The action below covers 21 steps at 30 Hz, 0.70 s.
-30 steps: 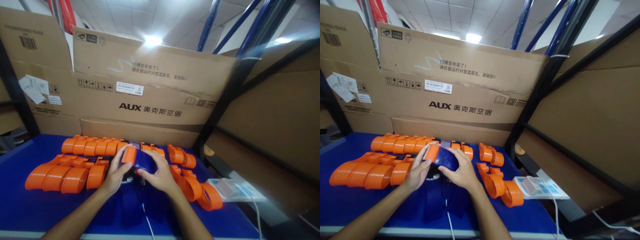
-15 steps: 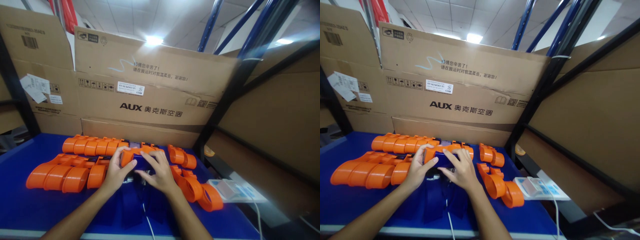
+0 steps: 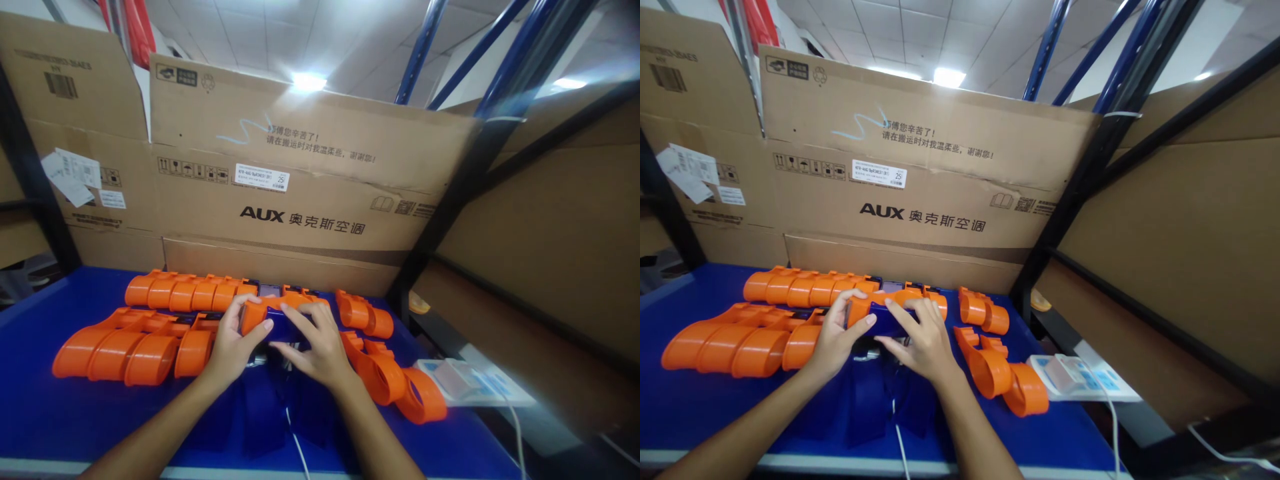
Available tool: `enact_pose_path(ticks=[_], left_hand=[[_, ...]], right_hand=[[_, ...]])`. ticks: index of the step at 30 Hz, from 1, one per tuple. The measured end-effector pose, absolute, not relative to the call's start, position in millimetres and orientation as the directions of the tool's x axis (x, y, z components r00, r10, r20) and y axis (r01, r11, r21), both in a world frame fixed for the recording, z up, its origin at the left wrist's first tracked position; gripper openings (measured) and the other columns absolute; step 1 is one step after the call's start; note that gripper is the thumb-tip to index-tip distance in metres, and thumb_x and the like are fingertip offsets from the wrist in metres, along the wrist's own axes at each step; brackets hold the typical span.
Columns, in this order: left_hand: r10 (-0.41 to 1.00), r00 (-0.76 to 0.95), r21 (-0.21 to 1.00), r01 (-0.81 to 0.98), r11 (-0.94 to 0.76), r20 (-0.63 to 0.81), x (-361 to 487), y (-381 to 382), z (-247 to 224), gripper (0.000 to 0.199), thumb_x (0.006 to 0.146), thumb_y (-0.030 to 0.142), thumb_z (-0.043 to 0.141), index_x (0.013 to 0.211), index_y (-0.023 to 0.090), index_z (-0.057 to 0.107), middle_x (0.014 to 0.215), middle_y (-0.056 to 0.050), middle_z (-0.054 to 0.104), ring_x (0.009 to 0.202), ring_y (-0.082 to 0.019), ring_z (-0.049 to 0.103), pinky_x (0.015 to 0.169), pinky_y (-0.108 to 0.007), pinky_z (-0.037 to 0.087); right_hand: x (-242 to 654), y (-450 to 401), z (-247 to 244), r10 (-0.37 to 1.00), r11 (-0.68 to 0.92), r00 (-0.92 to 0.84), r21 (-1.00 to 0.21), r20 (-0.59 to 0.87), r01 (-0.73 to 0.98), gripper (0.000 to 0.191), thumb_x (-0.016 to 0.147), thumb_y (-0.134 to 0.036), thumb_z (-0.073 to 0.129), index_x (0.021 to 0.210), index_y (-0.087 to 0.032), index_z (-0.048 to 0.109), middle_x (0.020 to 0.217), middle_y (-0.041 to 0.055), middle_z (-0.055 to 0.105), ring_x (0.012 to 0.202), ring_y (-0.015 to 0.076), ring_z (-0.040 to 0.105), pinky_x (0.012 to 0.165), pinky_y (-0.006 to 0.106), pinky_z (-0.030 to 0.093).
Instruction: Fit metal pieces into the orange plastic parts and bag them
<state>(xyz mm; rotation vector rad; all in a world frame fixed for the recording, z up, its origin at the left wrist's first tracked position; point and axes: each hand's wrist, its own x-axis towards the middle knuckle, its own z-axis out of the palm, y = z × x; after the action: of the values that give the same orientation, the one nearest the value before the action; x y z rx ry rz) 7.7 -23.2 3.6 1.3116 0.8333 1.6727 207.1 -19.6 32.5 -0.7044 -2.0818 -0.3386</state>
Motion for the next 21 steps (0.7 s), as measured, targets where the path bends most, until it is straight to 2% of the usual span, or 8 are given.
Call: enact_pose_path(ticks=[5, 9, 12, 15, 17, 18, 19, 21], left_hand=[[0.906, -0.113, 0.882, -0.210, -0.423, 0.408, 7, -23, 4, 0.042, 0.076, 0.033, 0.082, 0.111, 0.024, 0.060, 0.108, -0.005, 0.068, 0.099, -0.025, 0.065, 0.089, -0.036, 0.051], [0.905, -0.098, 0.876, -0.227, -0.425, 0.414, 8, -23, 6, 0.043, 0.077, 0.033, 0.082, 0.113, 0.025, 0.061, 0.112, -0.005, 0.070, 0.104, -0.026, 0.066, 0.097, -0.039, 0.050], [0.898, -0.060, 0.848, -0.307, -0.432, 0.436, 9, -23, 4, 0.050, 0.080, 0.037, 0.079, 0.126, 0.026, 0.060, 0.130, -0.008, 0.067, 0.123, -0.029, 0.061, 0.108, -0.043, 0.045], [0.882, -0.015, 0.788, -0.443, -0.428, 0.471, 9, -24, -3, 0.057, 0.086, 0.048, 0.071, 0.136, 0.025, 0.059, 0.146, -0.011, 0.058, 0.137, -0.032, 0.051, 0.114, -0.044, 0.040], [0.882, 0.013, 0.777, -0.479, -0.408, 0.471, 10, -24, -7, 0.058, 0.087, 0.050, 0.069, 0.137, 0.023, 0.061, 0.146, -0.012, 0.058, 0.137, -0.034, 0.051, 0.114, -0.044, 0.040], [0.887, 0.033, 0.789, -0.473, -0.392, 0.460, 10, -24, -7, 0.056, 0.087, 0.048, 0.070, 0.136, 0.022, 0.062, 0.145, -0.012, 0.060, 0.135, -0.034, 0.053, 0.114, -0.045, 0.041], [0.894, 0.052, 0.806, -0.459, -0.373, 0.444, 10, -24, -7, 0.055, 0.086, 0.045, 0.072, 0.135, 0.022, 0.063, 0.142, -0.012, 0.062, 0.133, -0.034, 0.056, 0.113, -0.045, 0.042], [0.910, 0.086, 0.836, -0.436, -0.332, 0.406, 11, -25, -5, 0.051, 0.085, 0.040, 0.075, 0.131, 0.021, 0.066, 0.136, -0.012, 0.066, 0.127, -0.033, 0.060, 0.110, -0.044, 0.045]], right_hand=[[207, -20, 32, 0.348, 0.802, -0.451, -0.011, 0.822, 0.597, 0.073, 0.083, -0.041, 0.081, 0.147, -0.025, 0.052, 0.113, 0.0124, 0.064, 0.103, 0.0280, 0.062, 0.088, 0.045, 0.055], [206, -21, 32, 0.365, 0.800, -0.444, -0.032, 0.818, 0.600, 0.074, 0.083, -0.041, 0.081, 0.149, -0.025, 0.051, 0.113, 0.0126, 0.065, 0.103, 0.0287, 0.063, 0.088, 0.046, 0.054], [206, -22, 33, 0.429, 0.800, -0.382, -0.148, 0.819, 0.582, 0.076, 0.082, -0.043, 0.080, 0.150, -0.025, 0.050, 0.114, 0.0123, 0.067, 0.101, 0.0287, 0.064, 0.091, 0.046, 0.054], [207, -23, 34, 0.534, 0.798, -0.301, -0.354, 0.790, 0.487, 0.067, 0.086, -0.048, 0.073, 0.145, -0.024, 0.055, 0.119, 0.0127, 0.068, 0.105, 0.0288, 0.066, 0.094, 0.044, 0.053], [207, -22, 33, 0.622, 0.768, -0.273, -0.504, 0.733, 0.396, 0.049, 0.094, -0.053, 0.061, 0.131, -0.021, 0.065, 0.112, 0.0116, 0.071, 0.101, 0.0277, 0.067, 0.091, 0.042, 0.053], [206, -21, 32, 0.673, 0.733, -0.263, -0.579, 0.691, 0.357, 0.044, 0.098, -0.055, 0.052, 0.116, -0.019, 0.071, 0.101, 0.0099, 0.072, 0.091, 0.0257, 0.067, 0.084, 0.039, 0.054], [205, -21, 30, 0.726, 0.686, -0.250, -0.651, 0.641, 0.325, 0.048, 0.100, -0.057, 0.045, 0.098, -0.018, 0.072, 0.086, 0.0073, 0.069, 0.078, 0.0223, 0.064, 0.074, 0.035, 0.053], [203, -20, 27, 0.815, 0.578, -0.229, -0.767, 0.531, 0.277, 0.059, 0.102, -0.061, 0.037, 0.067, -0.018, 0.058, 0.062, 0.0009, 0.053, 0.057, 0.0149, 0.048, 0.055, 0.028, 0.043]])
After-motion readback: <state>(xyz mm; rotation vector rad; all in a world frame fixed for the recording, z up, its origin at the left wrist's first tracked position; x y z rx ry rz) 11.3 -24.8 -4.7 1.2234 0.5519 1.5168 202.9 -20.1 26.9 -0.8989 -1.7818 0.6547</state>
